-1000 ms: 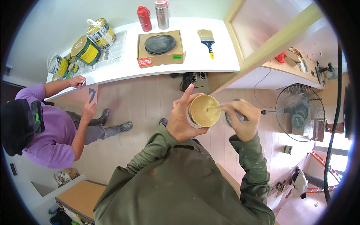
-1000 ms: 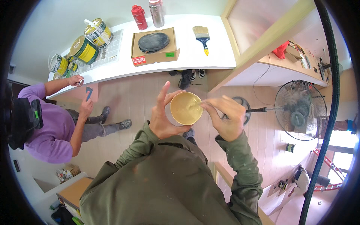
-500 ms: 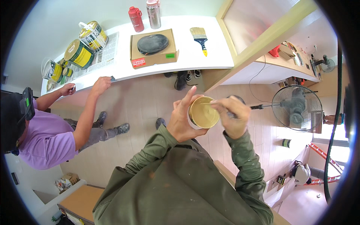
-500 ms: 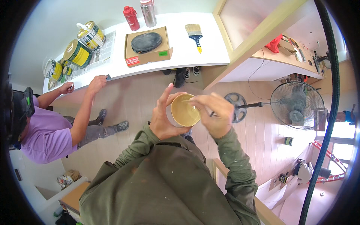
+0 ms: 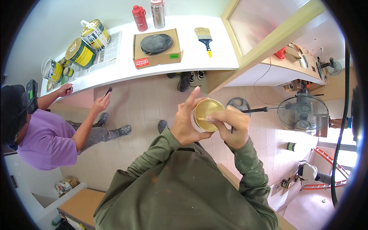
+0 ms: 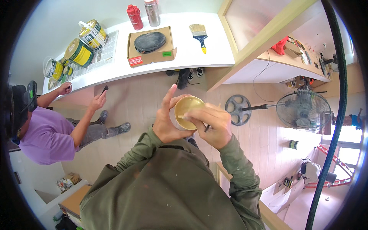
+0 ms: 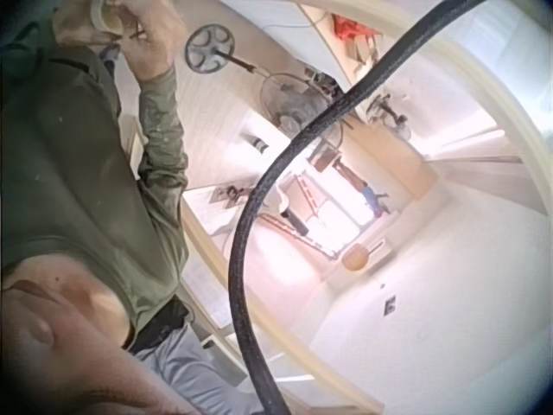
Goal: The person applies white filler to a wooden furniture piece using a putty knife, then wipes the surface with a cloth. Later, the person mixes a yellowish substance in a small container and applies it to the wood with a brush.
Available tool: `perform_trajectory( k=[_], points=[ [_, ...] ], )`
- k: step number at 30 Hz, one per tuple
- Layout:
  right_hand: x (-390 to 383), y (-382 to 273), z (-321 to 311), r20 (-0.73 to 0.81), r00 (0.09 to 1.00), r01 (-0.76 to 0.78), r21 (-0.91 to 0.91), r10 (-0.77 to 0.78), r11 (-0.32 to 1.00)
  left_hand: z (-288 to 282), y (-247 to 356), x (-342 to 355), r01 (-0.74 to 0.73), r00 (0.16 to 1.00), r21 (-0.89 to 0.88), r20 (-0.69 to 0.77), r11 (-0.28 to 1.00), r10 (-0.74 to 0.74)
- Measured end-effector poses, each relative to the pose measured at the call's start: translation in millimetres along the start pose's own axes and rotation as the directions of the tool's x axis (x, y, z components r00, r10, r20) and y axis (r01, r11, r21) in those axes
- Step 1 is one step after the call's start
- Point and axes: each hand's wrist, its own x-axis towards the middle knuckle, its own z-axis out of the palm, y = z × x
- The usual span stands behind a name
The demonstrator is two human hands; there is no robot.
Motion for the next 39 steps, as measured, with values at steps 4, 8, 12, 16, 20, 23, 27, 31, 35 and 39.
perform_trajectory(
  k=[4,8,12,16,20,23,27,31,35,39],
  points=[
    [-12,-1,-26,0.021,0.998,-0.054,-0.072,0.056,0.996,0,1,1,-0.02,1.0,0.034,-0.016,0.999,0.021],
    [1,4,-13,-0.126,0.989,-0.088,-0.057,0.08,0.994,-2,10,3,-0.069,0.998,0.108,0.009,0.992,0.069],
    [2,-3,0,-0.033,0.999,-0.04,0.018,0.04,0.999,-1,1,-3,-0.005,0.999,0.004,-0.039,1.0,0.005],
    [-8,1,-20,0.021,0.997,-0.072,-0.002,0.072,0.997,-4,0,0,-0.02,0.999,0.051,-0.034,0.999,0.021],
    [10,-2,-19,-0.06,0.997,-0.04,-0.008,0.039,0.999,-8,11,3,-0.051,0.998,0.178,0.034,0.983,0.046],
    [15,0,-12,-0.07,0.996,-0.05,-0.05,0.046,0.997,-9,14,3,-0.042,0.998,0.196,0.055,0.98,0.031],
    [2,9,-16,-0.134,0.989,-0.08,-0.161,0.058,0.984,-10,10,0,-0.024,0.999,0.212,0.038,0.977,0.016],
    [-14,7,-17,-0.143,0.988,-0.082,-0.201,0.054,0.976,-8,9,2,0.026,1.0,0.263,-0.004,0.964,-0.026],
    [-27,-7,-1,-0.194,0.963,-0.209,-0.114,0.184,0.971,-5,3,4,0.03,0.998,0.278,-0.059,0.96,-0.015],
    [-25,-14,11,-0.197,0.935,-0.306,-0.025,0.296,0.952,-2,1,5,0.032,0.998,0.21,-0.051,0.977,-0.022]
  ],
)
